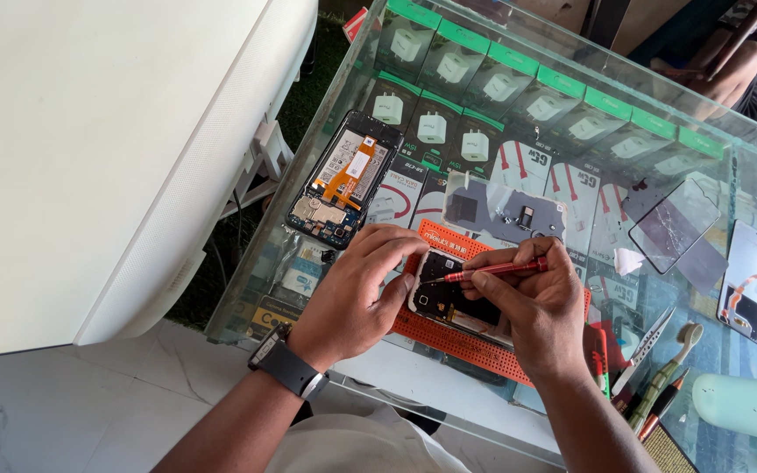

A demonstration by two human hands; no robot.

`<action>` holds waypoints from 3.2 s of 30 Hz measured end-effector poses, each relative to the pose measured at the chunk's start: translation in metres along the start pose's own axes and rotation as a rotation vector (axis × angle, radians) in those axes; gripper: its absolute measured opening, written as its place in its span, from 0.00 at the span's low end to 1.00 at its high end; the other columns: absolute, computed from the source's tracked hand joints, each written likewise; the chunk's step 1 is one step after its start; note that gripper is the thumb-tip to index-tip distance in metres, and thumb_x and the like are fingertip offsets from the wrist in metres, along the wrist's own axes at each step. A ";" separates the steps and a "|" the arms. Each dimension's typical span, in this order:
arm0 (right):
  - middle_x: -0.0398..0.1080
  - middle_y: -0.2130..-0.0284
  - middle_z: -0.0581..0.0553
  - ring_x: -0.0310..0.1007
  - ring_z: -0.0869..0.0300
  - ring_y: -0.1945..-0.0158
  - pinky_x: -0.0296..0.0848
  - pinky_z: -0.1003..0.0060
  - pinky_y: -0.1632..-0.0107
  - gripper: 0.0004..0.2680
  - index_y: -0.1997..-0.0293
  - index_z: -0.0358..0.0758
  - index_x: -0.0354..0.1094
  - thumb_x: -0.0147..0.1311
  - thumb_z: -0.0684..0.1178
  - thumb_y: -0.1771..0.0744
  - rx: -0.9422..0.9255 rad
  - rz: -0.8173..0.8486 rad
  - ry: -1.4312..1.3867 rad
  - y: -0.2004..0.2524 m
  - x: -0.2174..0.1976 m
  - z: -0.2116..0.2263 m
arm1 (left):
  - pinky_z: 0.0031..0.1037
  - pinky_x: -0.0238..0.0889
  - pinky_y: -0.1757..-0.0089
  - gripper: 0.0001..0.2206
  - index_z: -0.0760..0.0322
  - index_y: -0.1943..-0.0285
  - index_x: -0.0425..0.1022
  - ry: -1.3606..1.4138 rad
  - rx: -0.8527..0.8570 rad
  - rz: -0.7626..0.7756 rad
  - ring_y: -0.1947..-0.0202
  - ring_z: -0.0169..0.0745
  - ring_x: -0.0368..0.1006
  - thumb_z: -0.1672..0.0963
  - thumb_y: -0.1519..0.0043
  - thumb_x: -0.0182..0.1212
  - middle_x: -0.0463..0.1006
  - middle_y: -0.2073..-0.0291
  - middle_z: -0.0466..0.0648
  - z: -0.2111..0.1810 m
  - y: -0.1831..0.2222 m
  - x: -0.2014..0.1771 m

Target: The person uses a screwdriver to remove and replace screws from the internal components of a mobile phone on a glass workbench. They handle the phone frame, small electronic parts, and tools at a repair station.

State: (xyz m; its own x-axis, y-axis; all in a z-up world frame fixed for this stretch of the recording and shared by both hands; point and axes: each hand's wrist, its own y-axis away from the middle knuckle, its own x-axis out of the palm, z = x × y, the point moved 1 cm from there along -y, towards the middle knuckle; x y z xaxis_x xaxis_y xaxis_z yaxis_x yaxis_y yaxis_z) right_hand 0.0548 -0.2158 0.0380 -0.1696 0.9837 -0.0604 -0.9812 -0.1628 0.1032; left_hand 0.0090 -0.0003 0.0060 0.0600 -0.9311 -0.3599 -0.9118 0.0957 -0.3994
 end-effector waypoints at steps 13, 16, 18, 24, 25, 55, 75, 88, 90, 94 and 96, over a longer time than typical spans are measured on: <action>0.77 0.60 0.32 0.81 0.58 0.57 0.84 0.63 0.53 0.12 0.60 0.37 0.53 0.57 0.32 0.36 -0.060 0.020 0.083 0.000 0.002 0.003 | 0.38 0.70 0.44 0.14 0.68 0.41 0.71 0.000 -0.006 0.003 0.41 0.49 0.71 0.63 0.37 0.57 0.75 0.45 0.50 0.004 0.001 0.002; 0.76 0.58 0.32 0.80 0.57 0.54 0.82 0.63 0.51 0.12 0.59 0.36 0.52 0.57 0.33 0.35 -0.168 0.091 0.170 0.001 0.004 0.009 | 0.38 0.70 0.45 0.14 0.67 0.41 0.70 0.005 -0.005 0.000 0.41 0.49 0.71 0.63 0.36 0.57 0.75 0.46 0.50 0.004 0.001 0.002; 0.76 0.59 0.34 0.81 0.57 0.52 0.83 0.63 0.50 0.12 0.59 0.36 0.53 0.58 0.33 0.35 -0.262 0.144 0.294 0.003 0.007 0.016 | 0.39 0.69 0.45 0.14 0.67 0.41 0.70 -0.005 0.013 -0.007 0.41 0.50 0.71 0.62 0.36 0.57 0.75 0.46 0.50 0.003 0.001 0.002; 0.78 0.61 0.40 0.83 0.58 0.55 0.85 0.64 0.53 0.12 0.61 0.37 0.54 0.60 0.35 0.36 -0.457 0.253 0.650 0.002 0.017 0.041 | 0.40 0.67 0.44 0.13 0.66 0.42 0.69 -0.036 0.052 -0.018 0.41 0.52 0.70 0.62 0.36 0.58 0.75 0.46 0.51 0.000 0.001 0.000; 0.79 0.61 0.40 0.84 0.58 0.55 0.85 0.64 0.53 0.11 0.61 0.37 0.54 0.60 0.35 0.36 -0.484 0.283 0.654 0.002 0.019 0.044 | 0.40 0.67 0.44 0.13 0.66 0.42 0.69 -0.040 0.062 -0.025 0.41 0.52 0.70 0.62 0.36 0.58 0.75 0.45 0.51 0.000 0.000 0.000; 0.71 0.64 0.29 0.78 0.46 0.69 0.80 0.57 0.70 0.12 0.51 0.31 0.52 0.52 0.44 0.33 -0.914 0.619 0.822 -0.010 0.044 0.078 | 0.39 0.66 0.43 0.14 0.68 0.42 0.69 -0.075 0.038 -0.074 0.40 0.53 0.69 0.63 0.37 0.57 0.74 0.45 0.53 0.004 0.004 -0.001; 0.74 0.71 0.41 0.80 0.50 0.69 0.76 0.56 0.70 0.12 0.49 0.38 0.54 0.54 0.51 0.31 -0.556 0.456 1.237 -0.014 0.042 0.058 | 0.39 0.66 0.44 0.14 0.68 0.42 0.70 -0.077 0.062 -0.065 0.42 0.54 0.70 0.63 0.37 0.57 0.74 0.45 0.53 0.001 0.001 0.002; 0.74 0.65 0.33 0.80 0.46 0.70 0.78 0.53 0.73 0.16 0.50 0.33 0.53 0.57 0.51 0.33 -0.472 0.514 1.085 -0.015 0.038 0.063 | 0.41 0.65 0.43 0.16 0.69 0.41 0.69 -0.102 0.066 -0.063 0.42 0.56 0.70 0.63 0.38 0.58 0.74 0.46 0.54 0.004 0.003 0.001; 0.74 0.66 0.35 0.79 0.45 0.67 0.77 0.52 0.70 0.10 0.52 0.35 0.55 0.52 0.45 0.33 -0.621 0.503 1.057 -0.007 0.041 0.059 | 0.41 0.65 0.43 0.16 0.70 0.40 0.69 -0.102 0.083 -0.075 0.42 0.56 0.69 0.63 0.38 0.59 0.74 0.46 0.55 0.004 0.000 0.003; 0.74 0.70 0.38 0.78 0.44 0.68 0.76 0.49 0.68 0.13 0.53 0.35 0.54 0.57 0.51 0.30 -0.418 0.365 1.189 -0.013 0.047 0.058 | 0.40 0.65 0.44 0.16 0.69 0.41 0.70 -0.079 0.054 -0.063 0.43 0.55 0.70 0.63 0.38 0.58 0.74 0.46 0.54 0.001 0.001 0.002; 0.73 0.67 0.36 0.78 0.43 0.67 0.76 0.49 0.69 0.14 0.53 0.34 0.54 0.60 0.48 0.33 -0.501 0.450 1.096 -0.008 0.044 0.065 | 0.40 0.65 0.45 0.16 0.69 0.41 0.69 -0.075 0.032 -0.047 0.43 0.55 0.70 0.63 0.39 0.58 0.74 0.46 0.55 0.000 0.001 0.001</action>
State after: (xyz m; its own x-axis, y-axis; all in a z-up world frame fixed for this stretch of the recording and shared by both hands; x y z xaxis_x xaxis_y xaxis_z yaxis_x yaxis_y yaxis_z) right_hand 0.0612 -0.1665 0.0990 -0.2449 0.2970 -0.9229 -0.7053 -0.7077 -0.0406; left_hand 0.0085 -0.0010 0.0055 0.1333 -0.9061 -0.4015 -0.8940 0.0650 -0.4433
